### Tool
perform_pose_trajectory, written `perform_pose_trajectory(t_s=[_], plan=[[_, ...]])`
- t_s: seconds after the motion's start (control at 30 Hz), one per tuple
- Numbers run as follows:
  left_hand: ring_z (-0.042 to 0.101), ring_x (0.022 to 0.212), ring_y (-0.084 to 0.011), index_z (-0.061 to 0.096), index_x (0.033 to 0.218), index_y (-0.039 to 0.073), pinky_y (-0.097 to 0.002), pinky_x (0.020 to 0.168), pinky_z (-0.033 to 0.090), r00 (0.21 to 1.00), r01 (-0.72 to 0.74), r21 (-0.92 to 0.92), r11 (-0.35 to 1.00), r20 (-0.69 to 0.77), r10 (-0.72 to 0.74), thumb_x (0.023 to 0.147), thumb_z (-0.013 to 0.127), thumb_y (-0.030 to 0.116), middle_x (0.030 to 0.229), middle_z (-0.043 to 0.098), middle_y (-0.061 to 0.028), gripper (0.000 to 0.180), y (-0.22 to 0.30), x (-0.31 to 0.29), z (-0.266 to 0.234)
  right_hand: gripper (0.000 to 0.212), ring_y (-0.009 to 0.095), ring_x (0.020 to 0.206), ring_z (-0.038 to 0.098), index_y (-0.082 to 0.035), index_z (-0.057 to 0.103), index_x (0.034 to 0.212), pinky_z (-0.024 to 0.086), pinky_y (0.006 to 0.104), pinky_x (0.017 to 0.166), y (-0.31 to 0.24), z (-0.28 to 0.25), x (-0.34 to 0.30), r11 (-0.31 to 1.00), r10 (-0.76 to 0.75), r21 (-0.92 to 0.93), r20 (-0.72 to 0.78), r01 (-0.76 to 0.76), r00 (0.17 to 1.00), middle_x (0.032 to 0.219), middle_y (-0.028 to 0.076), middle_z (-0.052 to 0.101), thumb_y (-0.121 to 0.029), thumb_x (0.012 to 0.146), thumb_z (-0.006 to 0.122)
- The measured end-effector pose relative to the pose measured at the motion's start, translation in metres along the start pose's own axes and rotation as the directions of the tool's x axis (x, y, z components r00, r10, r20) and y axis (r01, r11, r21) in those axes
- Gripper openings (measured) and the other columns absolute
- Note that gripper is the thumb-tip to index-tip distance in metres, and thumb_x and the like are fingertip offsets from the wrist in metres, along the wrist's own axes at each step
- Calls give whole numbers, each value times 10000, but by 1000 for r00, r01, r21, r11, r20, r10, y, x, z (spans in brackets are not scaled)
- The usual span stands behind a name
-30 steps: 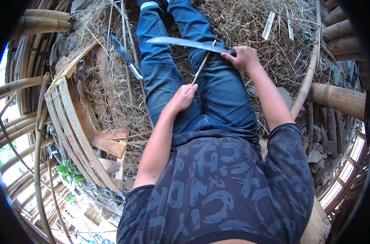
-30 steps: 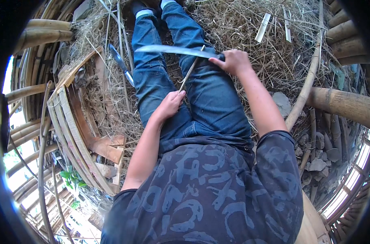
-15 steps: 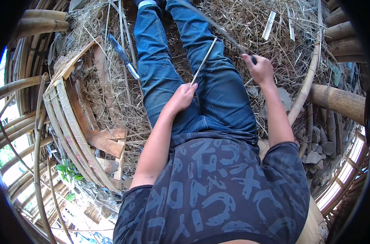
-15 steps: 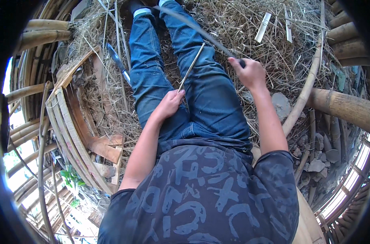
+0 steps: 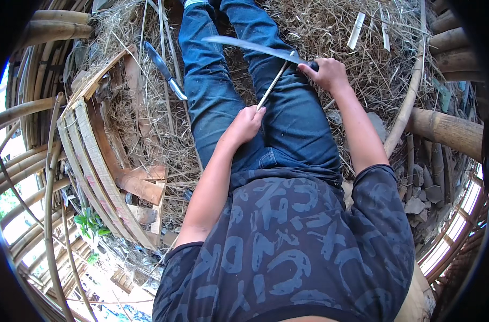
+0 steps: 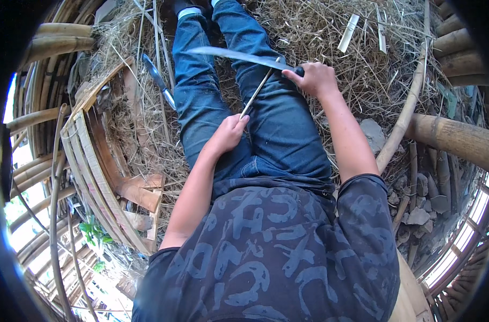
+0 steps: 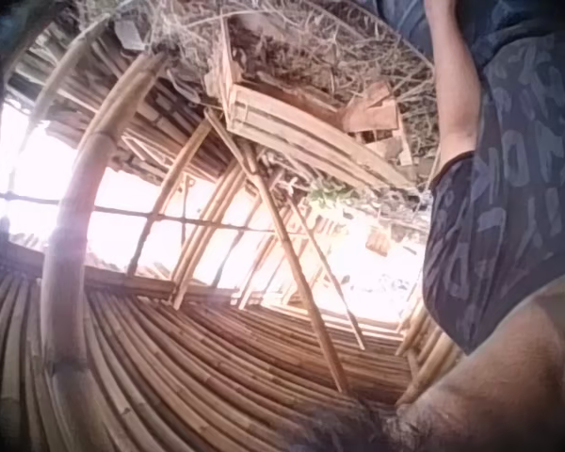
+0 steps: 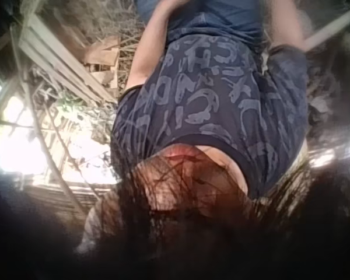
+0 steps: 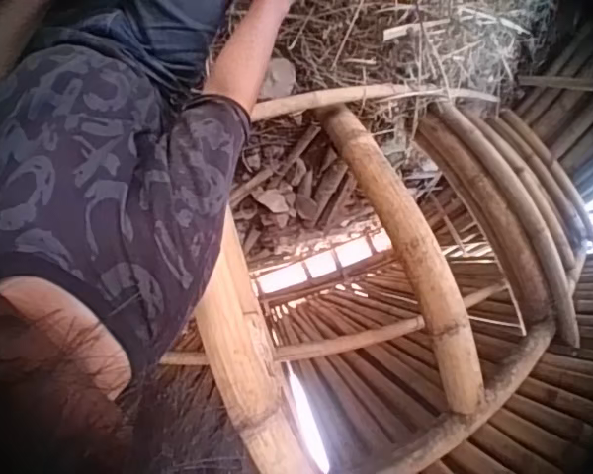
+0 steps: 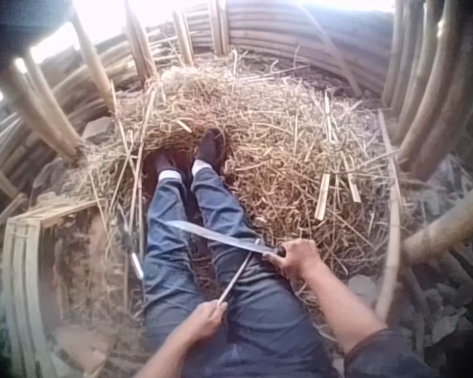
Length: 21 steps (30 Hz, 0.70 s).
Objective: The person scrapes and whittles a wooden stick using a knife.
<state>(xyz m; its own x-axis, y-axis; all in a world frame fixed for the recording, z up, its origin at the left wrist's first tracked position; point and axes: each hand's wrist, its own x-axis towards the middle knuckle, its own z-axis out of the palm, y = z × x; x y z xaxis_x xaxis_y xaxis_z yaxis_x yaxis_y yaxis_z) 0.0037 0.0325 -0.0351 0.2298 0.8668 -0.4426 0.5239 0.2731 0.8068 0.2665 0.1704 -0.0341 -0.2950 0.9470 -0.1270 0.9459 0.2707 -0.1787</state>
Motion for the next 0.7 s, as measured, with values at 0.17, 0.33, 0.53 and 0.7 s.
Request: perform_pose_trajectory(t_s=[0.17, 0.33, 0.53, 0.7], plan=[[504, 627, -308, 498, 805, -45, -431, 624, 408, 999, -33, -3, 999, -5, 33, 1001, 440, 293, 654, 526, -198, 395, -3, -1, 1, 786, 342, 753, 696, -52, 694, 764, 555, 455, 675, 4, -9, -5, 997, 78, -23, 19, -77, 997, 754, 174, 690, -795, 801, 438], [504, 637, -310, 495, 804, -46, -433, 634, 408, 1000, -19, -10, 1000, -5, 19, 1004, 430, 305, 661, 528, -201, 410, -3, -3, -1, 783, 338, 739, 697, -57, 698, 753, 554, 458, 665, 4, -1, -7, 996, 66, -63, -56, -69, 996, 738, 167, 689, -797, 795, 446], [509, 638, -313, 496, 794, -52, -435, 633, 407, 999, -34, -16, 999, 1, 34, 1003, 428, 309, 662, 528, -209, 423, -1, -5, -3, 752, 340, 732, 698, -91, 713, 803, 554, 456, 658, 5, -3, -12, 994, 95, -42, -50, -97, 994, 720, 165, 688, -798, 784, 460], [505, 616, -339, 511, 800, -54, -447, 619, 405, 999, -38, -2, 999, 4, 38, 1001, 438, 304, 654, 527, -223, 417, -4, -10, -4, 759, 350, 813, 696, -102, 728, 850, 530, 493, 727, 32, -10, -7, 947, 322, 8, -2, -322, 947, 823, 177, 704, -799, 801, 432]])
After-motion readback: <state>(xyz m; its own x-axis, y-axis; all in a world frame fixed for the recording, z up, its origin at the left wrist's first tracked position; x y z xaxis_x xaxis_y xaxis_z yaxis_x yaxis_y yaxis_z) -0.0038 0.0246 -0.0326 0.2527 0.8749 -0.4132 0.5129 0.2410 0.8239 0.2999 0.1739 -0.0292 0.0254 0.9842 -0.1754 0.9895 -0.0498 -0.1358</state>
